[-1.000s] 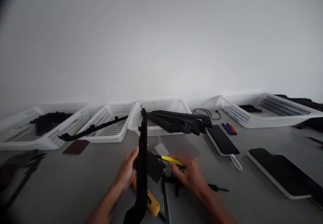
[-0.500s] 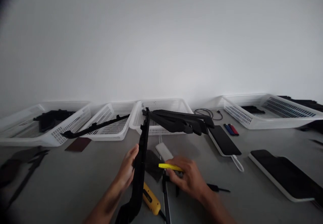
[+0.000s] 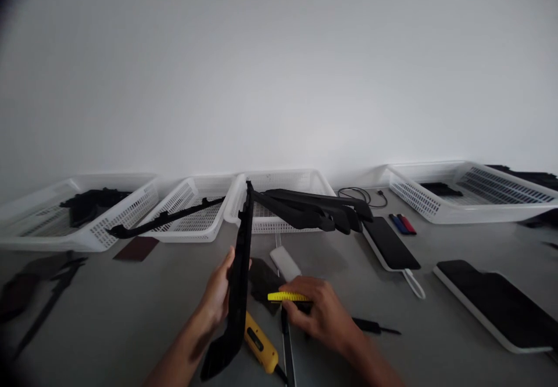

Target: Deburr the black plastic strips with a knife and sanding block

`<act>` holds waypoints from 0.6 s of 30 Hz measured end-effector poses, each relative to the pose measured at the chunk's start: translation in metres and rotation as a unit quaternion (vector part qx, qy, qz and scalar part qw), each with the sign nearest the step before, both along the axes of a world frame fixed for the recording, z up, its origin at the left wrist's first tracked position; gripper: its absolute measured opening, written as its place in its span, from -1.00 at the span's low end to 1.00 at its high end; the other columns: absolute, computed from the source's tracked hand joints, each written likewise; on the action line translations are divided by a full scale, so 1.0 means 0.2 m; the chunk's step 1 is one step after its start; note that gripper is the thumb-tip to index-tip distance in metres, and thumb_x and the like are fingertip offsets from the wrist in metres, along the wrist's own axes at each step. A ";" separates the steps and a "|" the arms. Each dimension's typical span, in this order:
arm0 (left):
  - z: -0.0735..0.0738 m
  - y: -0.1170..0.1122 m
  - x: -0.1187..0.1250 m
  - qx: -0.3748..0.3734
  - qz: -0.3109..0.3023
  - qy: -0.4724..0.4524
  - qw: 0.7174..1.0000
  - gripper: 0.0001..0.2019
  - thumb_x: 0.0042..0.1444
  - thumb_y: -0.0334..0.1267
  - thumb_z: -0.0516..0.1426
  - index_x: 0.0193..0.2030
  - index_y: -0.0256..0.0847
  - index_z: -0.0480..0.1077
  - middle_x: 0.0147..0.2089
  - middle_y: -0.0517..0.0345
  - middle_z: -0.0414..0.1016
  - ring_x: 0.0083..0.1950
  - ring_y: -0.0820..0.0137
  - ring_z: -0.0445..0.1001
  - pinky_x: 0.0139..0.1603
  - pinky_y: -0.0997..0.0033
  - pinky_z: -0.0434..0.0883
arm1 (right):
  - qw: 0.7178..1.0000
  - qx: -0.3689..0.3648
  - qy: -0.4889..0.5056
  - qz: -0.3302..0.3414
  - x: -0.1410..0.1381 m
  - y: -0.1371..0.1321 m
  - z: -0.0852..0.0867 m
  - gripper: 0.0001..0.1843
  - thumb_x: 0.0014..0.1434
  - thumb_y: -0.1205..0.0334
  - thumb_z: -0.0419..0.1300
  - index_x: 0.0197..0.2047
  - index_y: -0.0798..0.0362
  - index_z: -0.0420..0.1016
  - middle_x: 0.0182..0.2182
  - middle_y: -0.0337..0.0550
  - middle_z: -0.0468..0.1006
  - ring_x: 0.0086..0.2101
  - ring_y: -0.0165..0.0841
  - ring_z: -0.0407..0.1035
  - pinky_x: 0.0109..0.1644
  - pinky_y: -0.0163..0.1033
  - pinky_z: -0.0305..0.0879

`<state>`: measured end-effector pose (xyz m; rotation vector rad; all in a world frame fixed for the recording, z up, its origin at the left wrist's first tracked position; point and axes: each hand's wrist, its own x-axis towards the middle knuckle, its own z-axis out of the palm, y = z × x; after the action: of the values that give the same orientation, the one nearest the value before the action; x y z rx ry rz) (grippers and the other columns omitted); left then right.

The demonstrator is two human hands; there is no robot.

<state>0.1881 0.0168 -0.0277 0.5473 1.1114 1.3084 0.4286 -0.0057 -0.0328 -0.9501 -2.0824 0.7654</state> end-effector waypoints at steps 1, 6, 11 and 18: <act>0.00 0.01 0.00 -0.005 -0.018 -0.014 1.000 -0.40 0.03 0.32 0.41 -0.20 -0.27 0.62 -0.57 0.30 0.44 -0.62 0.51 0.27 -0.61 0.51 0.21 | 1.000 0.000 0.001 -0.017 0.00 0.01 -0.01 -0.77 0.47 0.11 0.20 -0.04 -0.06 0.70 -0.23 -0.13 0.76 -0.27 -0.25 0.66 -0.19 -0.25 0.51; -0.01 0.04 0.03 -0.009 -0.068 -0.058 0.996 -0.46 0.13 0.25 0.38 -0.23 -0.30 0.63 -0.55 0.20 0.50 -0.55 0.48 0.39 -0.59 0.56 0.24 | 0.995 0.019 0.011 -0.095 0.01 0.03 -0.06 -0.65 0.51 -0.01 0.14 0.02 -0.05 0.72 -0.17 -0.06 0.78 -0.20 -0.17 0.70 -0.09 -0.19 0.59; -0.04 0.02 0.04 -0.015 -0.096 -0.067 0.993 -0.49 0.16 0.18 0.38 -0.49 -0.26 0.51 -0.65 0.25 0.37 -0.61 0.51 0.30 -0.61 0.54 0.19 | 0.993 0.038 0.020 -0.114 0.01 0.04 -0.08 -0.63 0.52 -0.01 0.13 0.06 -0.02 0.71 -0.17 -0.04 0.78 -0.23 -0.19 0.70 -0.11 -0.23 0.60; -0.06 0.01 0.04 -0.037 -0.097 -0.080 0.991 -0.57 0.15 0.08 0.42 -0.46 -0.26 0.53 -0.62 0.23 0.46 -0.64 0.52 0.30 -0.63 0.53 0.19 | 0.994 0.068 0.005 -0.086 0.04 0.03 -0.05 -0.69 0.51 0.05 0.17 0.00 -0.02 0.72 -0.23 -0.08 0.77 -0.31 -0.24 0.66 -0.21 -0.24 0.56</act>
<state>0.1961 0.0182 -0.0394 0.4737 0.9454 1.1166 0.4363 -0.0003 -0.0419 -1.0305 -1.9853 0.5314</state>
